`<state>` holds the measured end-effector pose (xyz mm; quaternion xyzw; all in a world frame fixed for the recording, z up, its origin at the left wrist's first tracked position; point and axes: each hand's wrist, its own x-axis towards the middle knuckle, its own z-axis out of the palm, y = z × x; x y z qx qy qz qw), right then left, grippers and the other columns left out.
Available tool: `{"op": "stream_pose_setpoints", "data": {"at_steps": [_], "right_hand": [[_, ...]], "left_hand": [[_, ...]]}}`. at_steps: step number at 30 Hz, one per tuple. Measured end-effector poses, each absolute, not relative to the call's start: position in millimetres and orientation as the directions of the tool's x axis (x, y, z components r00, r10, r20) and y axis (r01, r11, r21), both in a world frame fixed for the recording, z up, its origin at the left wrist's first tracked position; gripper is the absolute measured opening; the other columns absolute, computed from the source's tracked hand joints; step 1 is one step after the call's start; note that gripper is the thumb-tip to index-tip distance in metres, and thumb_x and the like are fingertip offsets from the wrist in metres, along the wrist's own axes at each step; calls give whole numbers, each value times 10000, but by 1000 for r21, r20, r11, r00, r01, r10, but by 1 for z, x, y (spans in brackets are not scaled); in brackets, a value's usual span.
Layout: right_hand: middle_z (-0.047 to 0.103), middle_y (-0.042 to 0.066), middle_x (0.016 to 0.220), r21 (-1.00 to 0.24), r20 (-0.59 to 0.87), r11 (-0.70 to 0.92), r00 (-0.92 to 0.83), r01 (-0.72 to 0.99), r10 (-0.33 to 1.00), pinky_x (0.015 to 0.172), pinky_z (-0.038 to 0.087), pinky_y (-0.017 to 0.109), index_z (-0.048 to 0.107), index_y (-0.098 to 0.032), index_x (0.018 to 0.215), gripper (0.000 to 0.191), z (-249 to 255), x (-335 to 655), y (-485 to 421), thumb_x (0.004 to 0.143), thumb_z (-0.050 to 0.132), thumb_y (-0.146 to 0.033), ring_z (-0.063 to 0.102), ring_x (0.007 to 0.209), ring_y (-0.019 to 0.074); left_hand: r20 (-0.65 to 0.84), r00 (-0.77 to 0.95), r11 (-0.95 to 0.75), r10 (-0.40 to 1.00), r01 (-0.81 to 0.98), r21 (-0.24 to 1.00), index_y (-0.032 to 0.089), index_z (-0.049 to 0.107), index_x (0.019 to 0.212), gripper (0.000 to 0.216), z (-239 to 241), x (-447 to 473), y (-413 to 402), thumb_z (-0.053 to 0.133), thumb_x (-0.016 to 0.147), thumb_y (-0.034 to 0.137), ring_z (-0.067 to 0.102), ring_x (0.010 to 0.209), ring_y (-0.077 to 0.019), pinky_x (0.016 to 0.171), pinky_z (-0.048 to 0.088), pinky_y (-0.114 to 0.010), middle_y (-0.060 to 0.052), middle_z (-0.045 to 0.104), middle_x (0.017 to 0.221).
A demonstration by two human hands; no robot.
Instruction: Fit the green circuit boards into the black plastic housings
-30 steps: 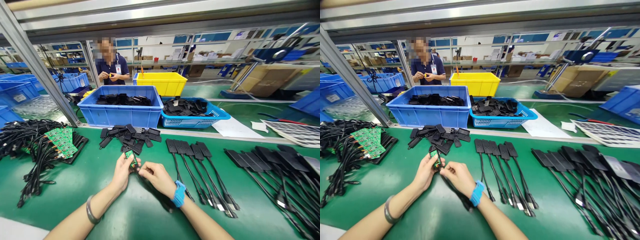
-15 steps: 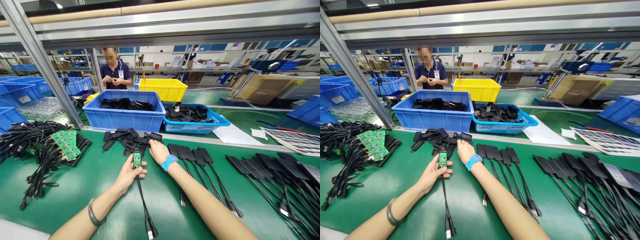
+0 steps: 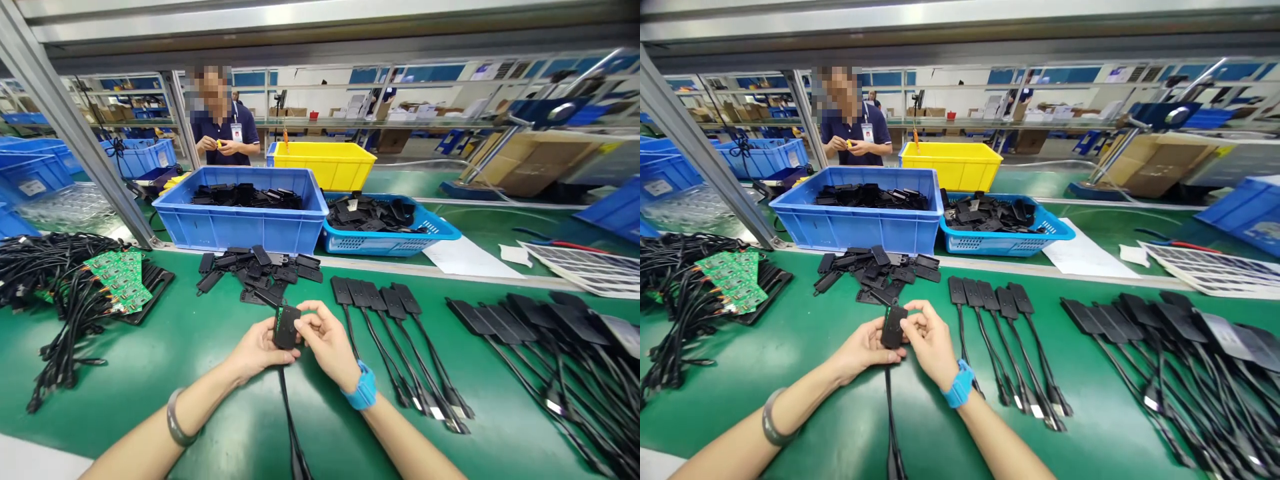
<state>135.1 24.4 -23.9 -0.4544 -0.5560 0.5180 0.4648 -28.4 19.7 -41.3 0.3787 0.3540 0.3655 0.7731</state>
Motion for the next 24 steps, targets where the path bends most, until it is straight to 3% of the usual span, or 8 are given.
{"op": "stream_pose_setpoints", "data": {"at_steps": [3, 10, 14, 18, 22, 24], "right_hand": [[584, -31, 723, -1000, 20, 19, -147, -7, 989, 496, 455, 218, 517, -208, 990, 265, -29, 135, 24, 813, 631, -369, 596, 591, 118], [527, -35, 799, -998, -40, -46, -136, -43, 990, 496, 468, 217, 515, -219, 1028, 353, -31, 135, 25, 804, 626, -468, 549, 559, 88], [553, -13, 757, -999, -47, -46, -244, 9, 969, 531, 442, 232, 571, -186, 921, 329, -29, 137, 27, 877, 506, -505, 506, 578, 103], [511, -26, 666, -992, 55, 78, -218, 98, 974, 590, 426, 235, 552, -184, 752, 320, -32, 135, 25, 903, 481, -456, 483, 620, 118], [616, 7, 768, -951, 116, 153, -148, 268, 982, 629, 459, 240, 617, -179, 942, 308, -36, 135, 24, 950, 405, -402, 556, 681, 139], [652, 11, 793, -861, 120, 186, -166, 474, 979, 643, 475, 233, 594, -178, 1116, 329, -33, 140, 33, 969, 374, -374, 597, 701, 144]], "left_hand": [[-252, 481, 421, 839, -282, 862, 152, 589, 1115, 640, -40, -28, 19, 867, 539, 146, 687, 800, -162, 761, 525, -277, -83, 684, 1023], [-220, 466, 305, 857, -113, 946, 125, 567, 1141, 510, -38, -23, 17, 759, 702, 300, 653, 671, -145, 551, 512, -233, -106, 682, 956], [-204, 445, 234, 872, -13, 972, 187, 433, 1356, 656, -37, -24, 12, 685, 762, 302, 691, 790, -203, 646, 553, -289, -91, 673, 981], [-186, 424, 155, 886, 106, 982, 207, 409, 1393, 608, -36, -23, 8, 598, 823, 303, 700, 751, -210, 686, 568, -333, -69, 690, 905], [-139, 438, 86, 888, 139, 987, 226, 292, 1456, 711, -37, -22, 8, 600, 819, 295, 684, 778, -201, 699, 563, -334, -97, 674, 1049], [-69, 414, -14, 908, 195, 981, 249, 247, 1473, 807, -38, -24, 9, 652, 775, 275, 649, 846, -195, 724, 551, -324, -116, 610, 1206]]}}
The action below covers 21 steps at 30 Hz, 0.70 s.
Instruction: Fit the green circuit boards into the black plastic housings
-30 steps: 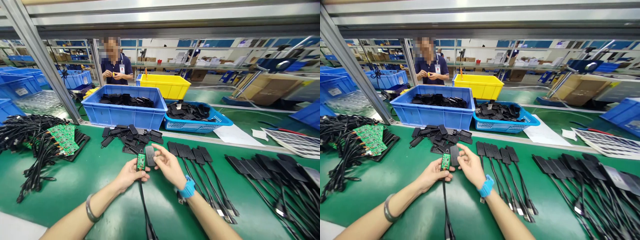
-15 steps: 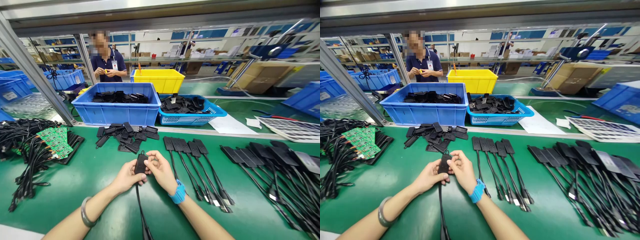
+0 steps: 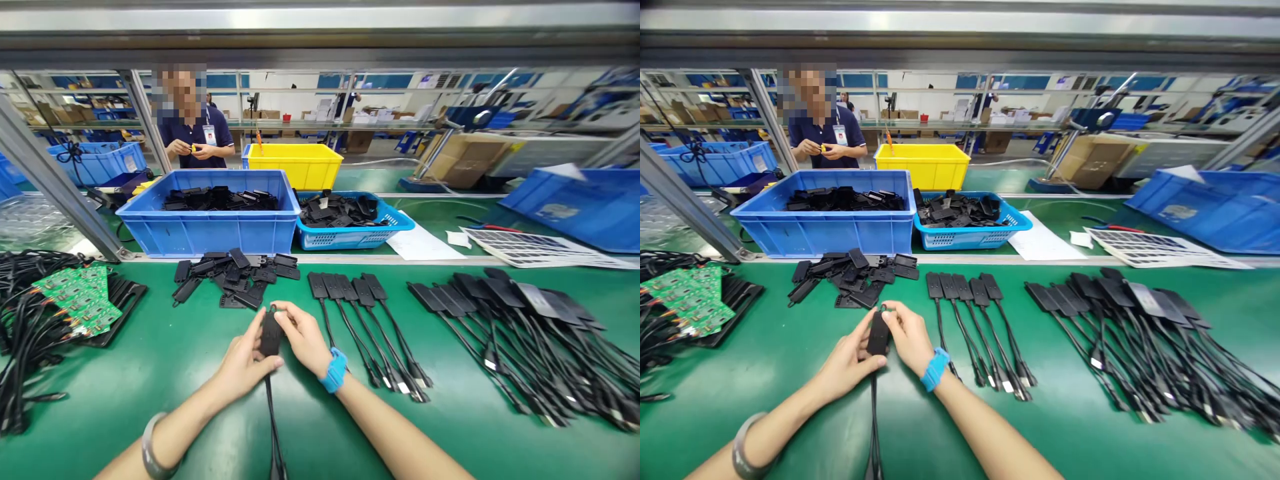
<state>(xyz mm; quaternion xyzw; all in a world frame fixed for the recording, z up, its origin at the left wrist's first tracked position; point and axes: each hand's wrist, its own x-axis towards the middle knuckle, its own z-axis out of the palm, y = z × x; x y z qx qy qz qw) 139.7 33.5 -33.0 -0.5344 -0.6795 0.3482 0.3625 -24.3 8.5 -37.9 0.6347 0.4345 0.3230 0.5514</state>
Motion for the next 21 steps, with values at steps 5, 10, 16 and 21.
{"op": "stream_pose_setpoints", "data": {"at_steps": [5, 10, 16, 21], "right_hand": [[694, 58, 975, -509, 82, 180, -161, 841, 984, 849, 454, 262, 625, -197, 1171, 311, -18, 170, 81, 964, 419, -306, 630, 922, 173], [488, 231, 1343, -312, 82, 16, 10, 950, 997, 994, 321, 532, 504, -153, 1341, 521, -24, 190, 105, 920, 472, -459, 417, 1259, 369], [261, 256, 1507, -129, 79, -9, 19, 992, 997, 1033, 132, 661, 367, -161, 1442, 727, -47, 176, 78, 878, 422, -617, 170, 1378, 471], [215, 192, 1547, -194, 52, 236, -230, 952, 972, 1088, 137, 610, 338, -198, 1456, 636, -43, 163, 48, 877, 509, -397, 100, 1417, 409]], "left_hand": [[108, 336, -232, 936, 355, 906, 301, 353, 1422, 687, -41, -33, 11, 635, 795, 315, 571, 843, -168, 685, 527, -291, -89, 531, 1290], [123, 331, -248, 936, 368, 896, 276, 436, 1352, 533, -42, -36, 11, 579, 844, 346, 577, 826, -164, 684, 532, -288, -81, 559, 1194], [129, 357, -260, 925, 349, 900, 268, 457, 1342, 506, -44, -33, 11, 556, 857, 373, 602, 838, -178, 633, 538, -276, -91, 567, 1185], [222, 356, -347, 908, 337, 875, 265, 475, 1338, 465, -49, -34, 14, 503, 874, 289, 591, 1037, -222, 810, 545, -346, -97, 570, 1244]]}}
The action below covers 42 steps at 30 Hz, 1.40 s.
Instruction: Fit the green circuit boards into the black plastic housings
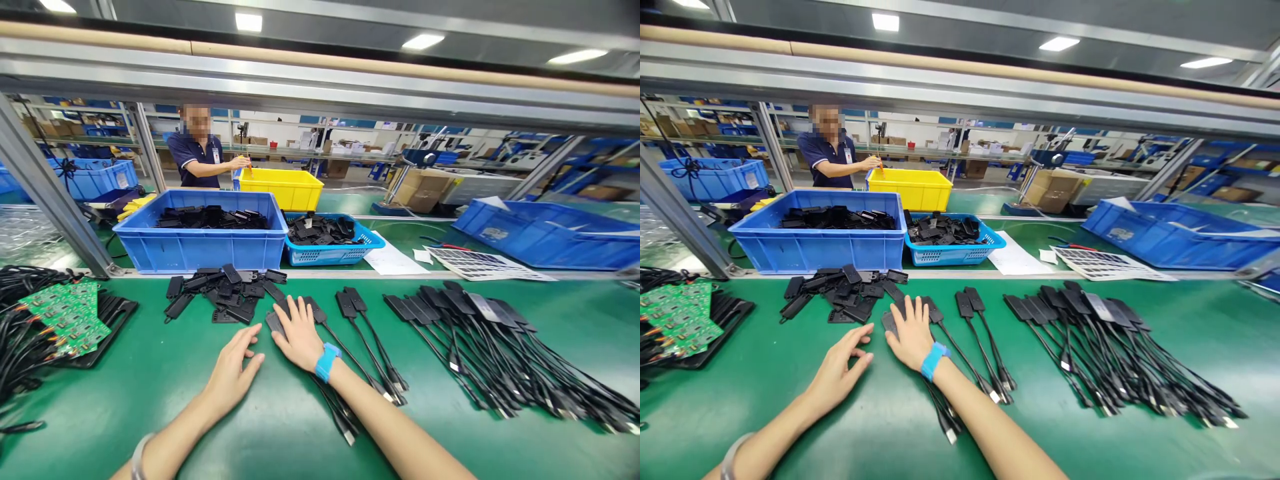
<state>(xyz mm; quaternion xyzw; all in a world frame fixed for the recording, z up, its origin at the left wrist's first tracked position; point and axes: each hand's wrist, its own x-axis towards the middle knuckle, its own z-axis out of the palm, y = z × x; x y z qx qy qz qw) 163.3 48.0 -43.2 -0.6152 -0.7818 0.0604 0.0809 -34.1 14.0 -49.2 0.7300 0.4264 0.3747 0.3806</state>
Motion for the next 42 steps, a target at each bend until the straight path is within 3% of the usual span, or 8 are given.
{"op": "stream_pose_setpoints", "data": {"at_steps": [8, 12, 19, 24, 29, 32, 36, 42], "right_hand": [[194, 146, 1561, -376, 1, 481, -519, 792, 855, 1147, 103, 572, 163, -154, 1509, 799, -27, 163, 1, 852, 538, -411, 91, 1442, 306], [66, 213, 1561, -328, 22, 380, -395, 865, 919, 1131, 151, 598, 133, -82, 1506, 933, -38, 160, -18, 811, 600, -492, 5, 1430, 369], [130, 217, 1549, -288, 88, 357, -346, 889, 934, 1123, 198, 606, 193, -85, 1497, 811, -53, 146, -26, 870, 541, -463, 41, 1423, 373], [104, 206, 1557, -340, 53, 415, -424, 844, 904, 1145, 176, 569, 140, -84, 1505, 848, -45, 144, -26, 855, 576, -410, 42, 1433, 344], [29, 211, 1567, -397, 33, 398, -420, 827, 907, 1148, 178, 550, 39, -88, 1511, 1048, -43, 147, -29, 760, 678, -445, 4, 1435, 353], [85, 243, 1558, -376, 29, 323, -337, 869, 941, 1128, 181, 589, 99, -86, 1509, 1085, -45, 147, -31, 713, 709, -502, 41, 1426, 399], [222, 249, 1524, -378, 54, 329, -333, 866, 941, 1117, 221, 566, 143, -111, 1507, 1079, -45, 145, -31, 697, 713, -541, 191, 1396, 396], [87, 269, 1548, -376, -57, 240, -281, 895, 958, 1102, 150, 618, 137, -84, 1503, 1098, -35, 144, -35, 707, 604, -680, 83, 1408, 435]], "left_hand": [[246, 475, -470, 845, 439, 766, 237, 283, 1464, 762, -61, -38, 19, 554, 760, 137, 336, 1364, -279, 1130, 282, -497, -104, 381, 1486], [198, 552, -495, 810, 461, 737, 245, 139, 1503, 872, -60, -38, 17, 570, 752, 143, 214, 1416, -295, 1144, 211, -531, -97, 234, 1558], [149, 536, -453, 831, 498, 740, 286, 157, 1496, 918, -53, -40, 16, 583, 700, 120, 445, 1221, -300, 1048, 324, -539, -121, 477, 1386], [95, 562, -403, 822, 456, 793, 341, 179, 1482, 937, -54, -44, 17, 599, 677, 108, 528, 1110, -244, 1029, 378, -473, -72, 519, 1352], [153, 635, -528, 757, 456, 717, 298, 74, 1503, 953, -57, -45, 17, 627, 738, 171, 266, 1391, -301, 1129, 224, -531, -98, 259, 1547], [153, 741, -627, 654, 418, 657, 306, -39, 1498, 910, -58, -46, 17, 551, 818, 175, 132, 1447, -283, 1157, 113, -560, -81, 116, 1588], [146, 772, -662, 619, 413, 626, 308, -117, 1484, 940, -58, -46, 15, 525, 818, 145, 130, 1449, -270, 1162, 71, -576, -79, 71, 1589], [115, 801, -699, 587, 430, 571, 301, -169, 1473, 890, -58, -45, 14, 460, 860, 151, 74, 1453, -269, 1164, 75, -584, -60, 30, 1592]]}}
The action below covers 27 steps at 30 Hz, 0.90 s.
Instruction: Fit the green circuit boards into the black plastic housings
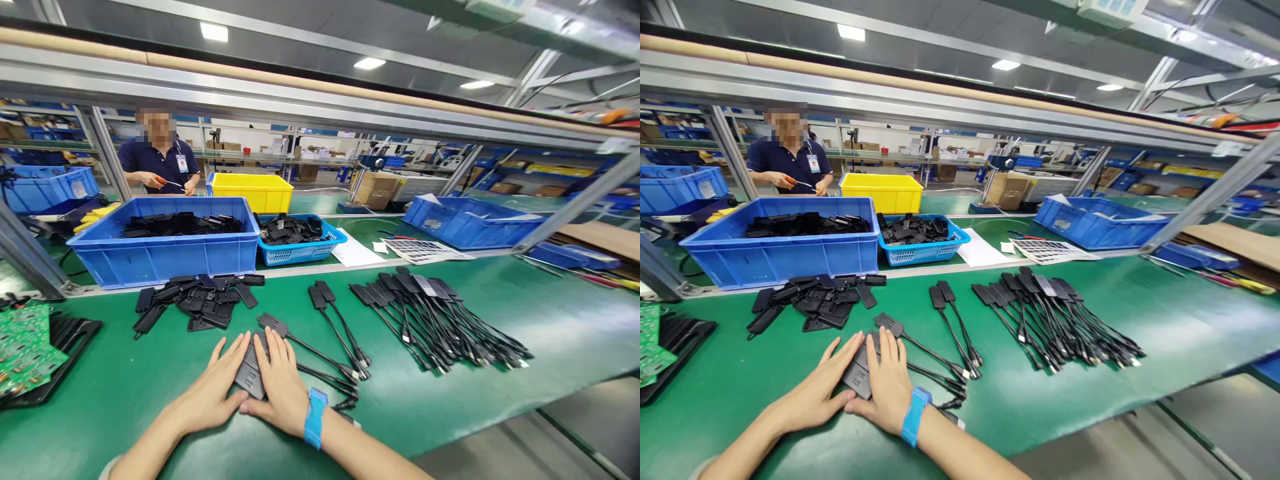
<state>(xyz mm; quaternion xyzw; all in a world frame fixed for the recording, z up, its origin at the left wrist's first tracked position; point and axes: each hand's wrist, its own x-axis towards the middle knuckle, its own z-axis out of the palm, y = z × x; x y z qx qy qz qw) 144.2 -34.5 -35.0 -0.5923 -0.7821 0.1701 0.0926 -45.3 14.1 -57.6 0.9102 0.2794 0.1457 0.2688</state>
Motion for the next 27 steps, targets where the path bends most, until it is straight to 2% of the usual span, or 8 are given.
{"op": "stream_pose_setpoints", "data": {"at_steps": [5, 10, 17, 19, 21, 22, 25, 27], "right_hand": [[219, 253, 1497, -352, -44, 228, -260, 908, 965, 1077, 189, 589, 185, -124, 1495, 1006, -30, 141, -39, 721, 615, -601, 201, 1352, 429], [377, 183, 1333, -375, 51, 261, -261, 889, 964, 992, 298, 538, 300, -218, 1450, 1016, -28, 143, -38, 572, 722, -509, 364, 1184, 378], [515, 80, 1137, -556, -141, 119, -235, 823, 962, 910, 397, 373, 441, -327, 1388, 746, 41, 213, -29, 706, 661, -533, 487, 1081, 272], [549, 84, 1090, -432, -170, 41, -126, 901, 977, 880, 405, 344, 444, -321, 1393, 707, 60, 252, -18, 748, 615, -554, 502, 1084, 277], [560, 96, 1114, -142, -165, -168, 144, 976, 976, 860, 402, 359, 451, -348, 1386, 702, 67, 294, -2, 745, 590, -600, 520, 1079, 301], [561, 132, 1124, -65, -142, -259, 248, 964, 958, 867, 389, 417, 466, -319, 1382, 717, 66, 314, 6, 736, 593, -602, 503, 1098, 354], [539, 223, 1193, 46, -93, -435, 437, 899, 895, 873, 343, 546, 511, -221, 1359, 728, 46, 370, 28, 731, 603, -578, 454, 1138, 461], [502, 238, 1281, 77, -68, -490, 495, 868, 866, 895, 328, 553, 473, -214, 1387, 720, 23, 399, 35, 770, 569, -574, 431, 1183, 456]], "left_hand": [[105, 834, -729, 541, 403, 553, 303, -204, 1461, 840, -57, -49, 13, 367, 879, 103, 57, 1454, -250, 1155, 54, -605, -52, 7, 1591], [95, 816, -670, 570, 394, 629, 316, -136, 1480, 877, -54, -53, 13, 337, 799, 30, 61, 1451, -238, 1151, 81, -588, -14, 32, 1590], [164, 666, -571, 727, 455, 684, 295, -51, 1497, 730, -54, -55, 18, 407, 928, 308, 293, 1403, -226, 1134, 270, -481, -64, 318, 1528], [158, 648, -568, 745, 491, 661, 298, -46, 1497, 721, -58, -56, 20, 402, 933, 329, 319, 1391, -226, 1120, 301, -474, -62, 344, 1516], [139, 652, -577, 745, 526, 625, 303, -48, 1497, 734, -63, -56, 21, 414, 929, 339, 297, 1399, -240, 1105, 327, -477, -55, 349, 1514], [133, 657, -587, 742, 541, 603, 308, -43, 1498, 738, -66, -56, 21, 422, 926, 340, 277, 1406, -250, 1098, 336, -485, -49, 350, 1514], [123, 675, -619, 728, 569, 542, 330, -4, 1499, 728, -75, -58, 22, 437, 920, 344, 231, 1417, -275, 1080, 353, -507, -25, 362, 1507], [129, 676, -631, 726, 580, 514, 345, 31, 1498, 712, -80, -60, 24, 443, 917, 348, 239, 1412, -278, 1069, 372, -502, -11, 372, 1500]]}}
